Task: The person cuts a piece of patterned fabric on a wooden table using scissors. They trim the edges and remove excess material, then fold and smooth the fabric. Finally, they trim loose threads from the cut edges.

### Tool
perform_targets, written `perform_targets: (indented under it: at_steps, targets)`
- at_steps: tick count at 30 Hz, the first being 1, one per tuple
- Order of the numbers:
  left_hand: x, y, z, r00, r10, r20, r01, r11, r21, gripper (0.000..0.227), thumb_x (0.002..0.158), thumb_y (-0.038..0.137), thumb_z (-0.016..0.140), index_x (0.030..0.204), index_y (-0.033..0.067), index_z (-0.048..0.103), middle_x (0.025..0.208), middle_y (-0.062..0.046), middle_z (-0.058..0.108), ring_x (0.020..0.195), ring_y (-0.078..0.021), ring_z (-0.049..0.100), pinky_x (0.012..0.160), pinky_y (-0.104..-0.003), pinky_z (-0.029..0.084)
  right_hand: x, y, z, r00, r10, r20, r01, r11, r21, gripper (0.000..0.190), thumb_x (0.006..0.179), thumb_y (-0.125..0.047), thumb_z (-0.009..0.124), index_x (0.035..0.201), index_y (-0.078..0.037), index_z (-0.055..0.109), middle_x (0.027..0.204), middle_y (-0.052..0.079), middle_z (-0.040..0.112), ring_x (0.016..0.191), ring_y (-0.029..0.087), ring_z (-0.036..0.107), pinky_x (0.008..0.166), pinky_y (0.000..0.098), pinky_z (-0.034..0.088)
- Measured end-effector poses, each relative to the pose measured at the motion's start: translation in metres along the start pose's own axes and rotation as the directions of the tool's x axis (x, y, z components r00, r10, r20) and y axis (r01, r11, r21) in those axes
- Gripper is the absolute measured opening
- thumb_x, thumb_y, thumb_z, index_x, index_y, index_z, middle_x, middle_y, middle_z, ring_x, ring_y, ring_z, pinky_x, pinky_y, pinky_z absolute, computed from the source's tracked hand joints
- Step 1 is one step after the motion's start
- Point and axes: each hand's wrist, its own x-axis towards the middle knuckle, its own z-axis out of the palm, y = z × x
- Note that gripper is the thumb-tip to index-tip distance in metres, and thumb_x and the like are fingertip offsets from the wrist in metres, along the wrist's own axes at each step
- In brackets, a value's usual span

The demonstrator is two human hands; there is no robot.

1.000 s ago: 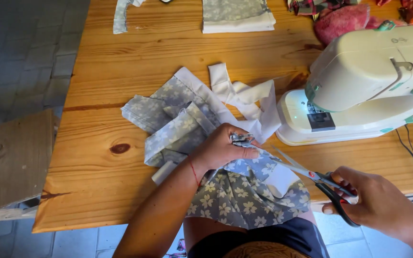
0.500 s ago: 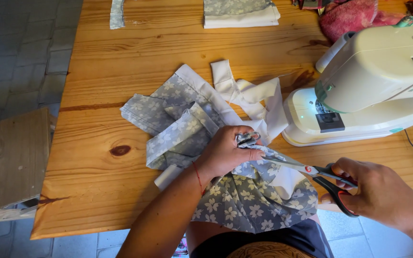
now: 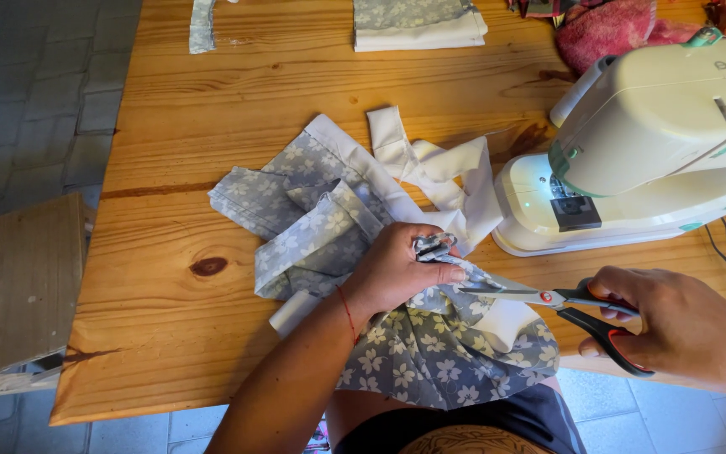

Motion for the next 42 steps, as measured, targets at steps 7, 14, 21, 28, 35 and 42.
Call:
perform_targets:
  at_steps: [7,14,21,28,35,42]
  targets:
    - [0.001,-0.001,0.005,0.999,-0.041,-0.014,0.041,0.999,-0.021,0.022,0.088,0.012,0.105,0.104,0.0086,0.091,0.098,0.003,0.088,0.091,-0.0049,0.076,0.082,-0.027,0.067,0.002,-0.014,-0.005,1.000,-0.027,-0.010,0.028,0.998,0.050,0.054,0.074,-0.065,0.114,0.111,-0.040,0.085,0.086,-0.012,0.093,0.080,0.013,0.083,0.081,0.0292,0.061]
    - [0.002,-0.005,0.007,0.999,-0.042,0.005,0.042,0.999,0.030,0.030,0.081,0.011,0.108,0.108,0.0110,0.094,0.096,0.004,0.091,0.089,-0.0033,0.076,0.081,-0.027,0.065,0.006,-0.013,0.010,0.998,-0.036,-0.057,0.043,0.991,0.127,0.052,0.072,-0.061,0.118,0.100,-0.033,0.086,0.073,-0.007,0.085,0.073,0.017,0.066,0.076,0.0313,0.055]
    - [0.000,-0.004,0.003,1.000,-0.022,-0.002,0.022,0.999,0.029,0.027,0.083,0.013,0.104,0.107,0.0115,0.093,0.095,0.004,0.089,0.086,-0.0050,0.074,0.079,-0.028,0.063,0.008,-0.005,0.019,0.998,-0.017,-0.061,0.020,0.998,0.056,0.033,0.080,-0.049,0.107,0.099,-0.038,0.082,0.068,-0.016,0.098,0.068,0.014,0.078,0.076,0.0292,0.059]
    - [-0.003,0.004,-0.003,1.000,0.013,0.016,-0.013,1.000,-0.003,0.012,0.094,0.011,0.096,0.105,0.0132,0.091,0.091,0.006,0.083,0.081,-0.0046,0.068,0.070,-0.029,0.060,-0.001,-0.007,0.019,0.998,0.059,-0.036,-0.054,0.991,0.120,0.023,0.084,-0.024,0.091,0.103,-0.037,0.087,0.076,-0.025,0.109,0.063,0.008,0.085,0.076,0.0237,0.065]
    - [-0.001,0.001,0.000,0.991,0.133,-0.004,-0.132,0.991,0.029,0.018,0.089,0.009,0.099,0.105,0.0105,0.091,0.100,0.000,0.089,0.097,-0.0109,0.080,0.093,-0.033,0.068,0.001,-0.011,0.029,0.990,-0.028,-0.138,0.040,0.995,0.087,0.056,0.069,-0.071,0.114,0.097,-0.036,0.081,0.070,-0.012,0.090,0.068,0.018,0.073,0.074,0.0328,0.058]
    - [-0.001,0.004,0.001,0.999,0.043,-0.008,-0.043,0.995,0.085,0.023,0.082,0.008,0.099,0.104,0.0125,0.093,0.094,0.003,0.089,0.089,-0.0058,0.076,0.082,-0.029,0.065,0.006,-0.014,0.030,0.988,-0.060,-0.139,0.075,0.991,0.109,0.058,0.068,-0.072,0.115,0.098,-0.035,0.081,0.072,-0.011,0.090,0.068,0.019,0.076,0.074,0.0335,0.058]
